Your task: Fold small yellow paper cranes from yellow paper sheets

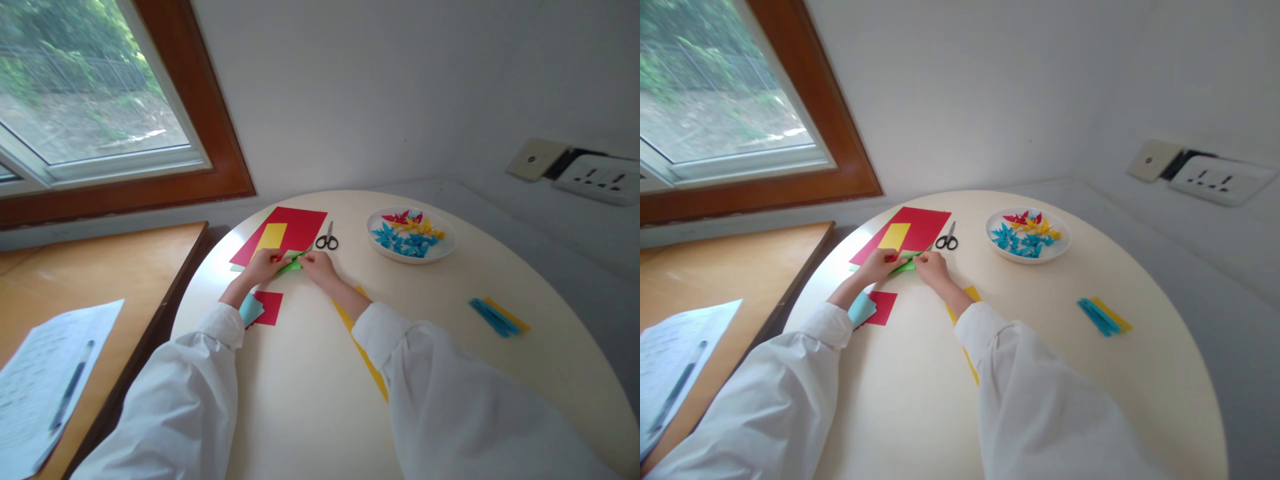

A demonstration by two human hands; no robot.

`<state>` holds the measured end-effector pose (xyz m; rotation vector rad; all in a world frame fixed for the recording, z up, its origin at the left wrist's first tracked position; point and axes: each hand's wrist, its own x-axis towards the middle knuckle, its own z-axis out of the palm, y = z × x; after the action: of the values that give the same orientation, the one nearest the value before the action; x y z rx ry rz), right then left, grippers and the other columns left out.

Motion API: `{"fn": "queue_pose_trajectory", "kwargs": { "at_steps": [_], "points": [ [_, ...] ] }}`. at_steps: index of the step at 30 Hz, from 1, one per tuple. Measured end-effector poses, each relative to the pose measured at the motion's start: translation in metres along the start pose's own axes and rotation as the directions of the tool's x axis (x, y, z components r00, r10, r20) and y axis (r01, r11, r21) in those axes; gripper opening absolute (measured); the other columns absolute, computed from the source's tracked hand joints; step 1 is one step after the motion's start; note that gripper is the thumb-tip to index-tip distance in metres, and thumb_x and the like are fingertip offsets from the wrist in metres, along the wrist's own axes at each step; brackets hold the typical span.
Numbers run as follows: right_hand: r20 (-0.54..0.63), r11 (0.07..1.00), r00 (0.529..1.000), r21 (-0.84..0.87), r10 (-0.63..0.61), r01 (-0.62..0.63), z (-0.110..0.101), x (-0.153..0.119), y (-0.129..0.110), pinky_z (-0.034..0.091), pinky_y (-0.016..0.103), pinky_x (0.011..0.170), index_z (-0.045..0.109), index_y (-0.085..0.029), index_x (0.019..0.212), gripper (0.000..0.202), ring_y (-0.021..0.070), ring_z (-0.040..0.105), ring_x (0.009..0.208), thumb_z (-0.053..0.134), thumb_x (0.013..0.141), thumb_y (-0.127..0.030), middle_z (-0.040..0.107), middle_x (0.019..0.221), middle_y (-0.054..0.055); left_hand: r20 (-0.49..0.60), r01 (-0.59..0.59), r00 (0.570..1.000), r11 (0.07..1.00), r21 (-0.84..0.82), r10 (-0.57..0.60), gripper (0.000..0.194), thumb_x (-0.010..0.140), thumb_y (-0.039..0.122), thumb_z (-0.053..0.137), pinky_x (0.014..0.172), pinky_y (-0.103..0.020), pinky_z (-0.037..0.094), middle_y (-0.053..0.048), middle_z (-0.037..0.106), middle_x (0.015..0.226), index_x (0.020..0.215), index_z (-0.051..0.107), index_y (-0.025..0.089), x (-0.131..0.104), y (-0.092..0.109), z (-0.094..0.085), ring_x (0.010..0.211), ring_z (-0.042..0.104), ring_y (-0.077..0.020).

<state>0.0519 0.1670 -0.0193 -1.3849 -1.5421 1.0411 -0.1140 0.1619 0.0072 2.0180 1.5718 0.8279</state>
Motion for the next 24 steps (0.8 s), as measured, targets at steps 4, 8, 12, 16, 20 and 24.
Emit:
{"fn": "queue_pose_trajectory", "kwargs": {
  "at_steps": [4, 8, 12, 16, 20, 24],
  "points": [
    [0.019, 0.998, 0.999, -0.05, 0.028, -0.027, -0.01, 0.004, -0.007, 0.038, 0.023, 0.055, 0.056, -0.018, 0.046, 0.031, 0.0121, 0.052, 0.052, 0.053, 0.075, -0.03, 0.056, 0.047, -0.001, 0.116, -0.071, 0.992, 0.993, 0.099, 0.059, 0.029, 0.063, 0.047, 0.069, 0.062, -0.027, 0.037, -0.001, 0.061, 0.07, 0.071, 0.066, 0.019, 0.001, -0.003, -0.004, 0.065, 0.051, -0.016],
    [0.035, 0.995, 0.999, -0.094, 0.042, -0.038, -0.025, 0.006, -0.019, 0.037, 0.024, 0.051, 0.058, -0.016, 0.047, 0.03, 0.0121, 0.052, 0.048, 0.053, 0.075, -0.025, 0.06, 0.049, 0.003, 0.172, -0.117, 0.981, 0.976, 0.184, 0.085, 0.034, 0.058, 0.047, 0.072, 0.07, -0.031, 0.041, -0.005, 0.064, 0.081, 0.078, 0.069, 0.019, 0.005, -0.008, -0.007, 0.073, 0.056, -0.0212],
    [0.06, 0.987, 0.998, -0.158, -0.001, 0.011, -0.047, -0.001, -0.032, 0.037, 0.024, 0.05, 0.064, -0.015, 0.053, 0.028, 0.0118, 0.052, 0.048, 0.053, 0.076, -0.026, 0.063, 0.053, 0.003, 0.21, -0.13, 0.974, 0.962, 0.24, 0.079, 0.04, 0.054, 0.048, 0.075, 0.073, -0.032, 0.043, -0.007, 0.065, 0.086, 0.082, 0.07, 0.02, 0.006, -0.006, -0.009, 0.078, 0.058, -0.0239],
    [0.09, 0.964, 0.994, -0.253, -0.062, 0.083, -0.07, -0.018, -0.037, 0.037, 0.024, 0.052, 0.069, -0.015, 0.059, 0.025, 0.0134, 0.055, 0.052, 0.053, 0.076, -0.025, 0.063, 0.054, 0.002, 0.246, -0.127, 0.968, 0.953, 0.276, 0.058, 0.047, 0.055, 0.052, 0.074, 0.081, -0.034, 0.044, -0.007, 0.067, 0.095, 0.092, 0.069, 0.022, -0.004, 0.004, -0.013, 0.087, 0.06, -0.0268],
    [0.154, 0.927, 0.98, -0.336, -0.123, 0.169, -0.091, -0.046, -0.033, 0.042, 0.025, 0.058, 0.072, -0.017, 0.067, 0.022, 0.0179, 0.063, 0.066, 0.053, 0.077, -0.024, 0.07, 0.066, 0.004, 0.26, -0.147, 0.964, 0.938, 0.314, 0.064, 0.042, 0.065, 0.057, 0.065, 0.094, -0.037, 0.038, -0.007, 0.069, 0.093, 0.089, 0.069, 0.022, -0.019, 0.018, -0.016, 0.092, 0.059, -0.0277],
    [0.229, 0.875, 0.954, -0.4, -0.194, 0.274, -0.109, -0.086, -0.023, 0.046, 0.029, 0.077, 0.073, -0.02, 0.075, 0.017, 0.0221, 0.066, 0.089, 0.056, 0.075, -0.021, 0.074, 0.092, 0.006, 0.256, -0.17, 0.963, 0.925, 0.341, 0.083, 0.04, 0.074, 0.054, 0.057, 0.093, -0.036, 0.039, -0.008, 0.069, 0.094, 0.093, 0.068, 0.021, -0.036, 0.031, -0.015, 0.095, 0.06, -0.0279]
  ]
}}
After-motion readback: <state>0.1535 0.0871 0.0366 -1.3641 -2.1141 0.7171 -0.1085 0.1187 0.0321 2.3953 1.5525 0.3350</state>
